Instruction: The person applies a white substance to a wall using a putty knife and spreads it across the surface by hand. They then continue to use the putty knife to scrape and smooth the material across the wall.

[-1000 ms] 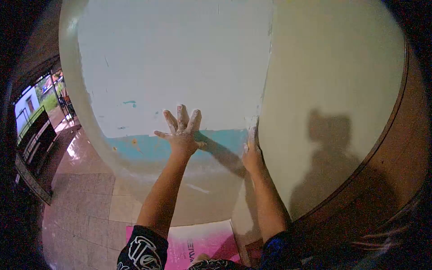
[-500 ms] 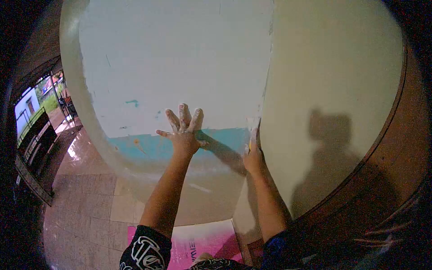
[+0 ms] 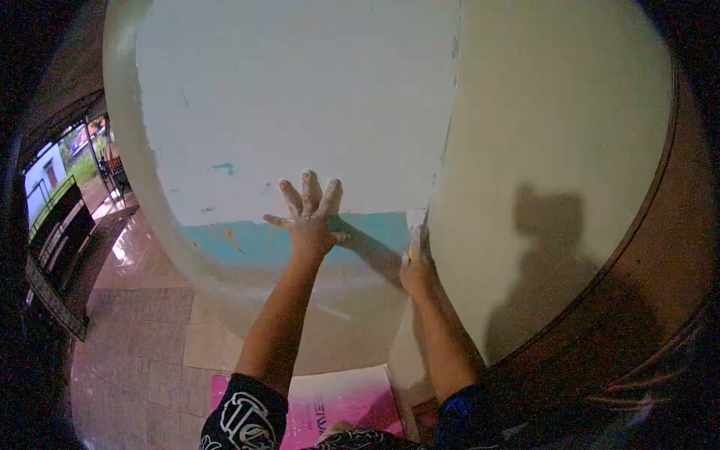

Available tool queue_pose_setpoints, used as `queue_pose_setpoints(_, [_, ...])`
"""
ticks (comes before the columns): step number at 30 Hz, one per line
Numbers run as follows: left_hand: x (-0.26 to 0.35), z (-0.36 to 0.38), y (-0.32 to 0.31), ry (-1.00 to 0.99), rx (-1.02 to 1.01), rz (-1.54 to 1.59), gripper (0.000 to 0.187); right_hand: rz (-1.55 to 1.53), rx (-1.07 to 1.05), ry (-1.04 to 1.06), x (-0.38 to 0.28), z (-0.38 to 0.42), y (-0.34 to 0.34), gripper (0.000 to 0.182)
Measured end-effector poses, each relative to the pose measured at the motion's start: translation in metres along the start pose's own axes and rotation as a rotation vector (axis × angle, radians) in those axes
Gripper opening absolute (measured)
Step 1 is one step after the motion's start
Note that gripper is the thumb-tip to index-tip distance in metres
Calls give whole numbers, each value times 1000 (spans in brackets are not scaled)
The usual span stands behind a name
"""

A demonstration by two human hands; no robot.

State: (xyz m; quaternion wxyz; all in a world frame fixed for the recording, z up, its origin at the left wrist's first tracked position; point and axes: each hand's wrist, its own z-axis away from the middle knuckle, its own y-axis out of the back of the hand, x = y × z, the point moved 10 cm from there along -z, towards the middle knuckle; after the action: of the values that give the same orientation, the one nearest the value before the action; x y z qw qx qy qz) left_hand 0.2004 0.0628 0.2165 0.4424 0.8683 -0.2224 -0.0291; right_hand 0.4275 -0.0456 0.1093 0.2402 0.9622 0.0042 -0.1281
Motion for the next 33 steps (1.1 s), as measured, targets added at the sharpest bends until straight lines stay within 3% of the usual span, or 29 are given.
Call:
queue_pose_setpoints(1, [0,0,1,-11,37,10,135,-106,-317,-224,10,5,-13,75])
queue_pose_setpoints(5, [-2,-1,-3,-44,118,42,136,-175,-499,-431,6,-28,1,74])
queue_pose_setpoints(8, [0,1,-1,-48,132,52,134,-164,-512,-428,19,-22,-11,72])
queue_pose_setpoints(9, [-1,-1,-4,-29,83,41,133,-185,-407,-349,24,-11,-19,72])
queue_pose_setpoints(12, [-1,-2,-1,-4,9,24,130,-121,-395,-271,29,16,-28,70])
queue_pose_setpoints(13, [0,-2,1,-14,17,12,130,-95,-458,-361,6,0,-2,70])
queue_pose_setpoints(20, [-1,-2,-2,-31,72,5,135,-201,-377,-329,-12,-41,16,73])
queue_pose_setpoints(22, [-1,-1,-3,-45,127,34,135,-180,-418,-290,24,-7,-29,73])
queue_pose_setpoints(24, [1,-1,4,-30,94,14,135,4,-241,-71,31,10,-42,75])
queue_pose_setpoints(26, [3,-1,2,-37,-14,8,127,-27,-261,-119,-6,-21,2,77])
queue_pose_setpoints(28, [1,-4,-5,-38,-12,-27,128,-274,-463,-458,-11,-49,15,73])
queue_pose_setpoints(30, [2,-2,-3,-48,11,-22,129,-260,-356,-362,-14,-76,26,74])
queue_pose_setpoints(33, [2,-3,-3,-40,-5,-30,128,-202,-609,-521,-17,-62,24,75])
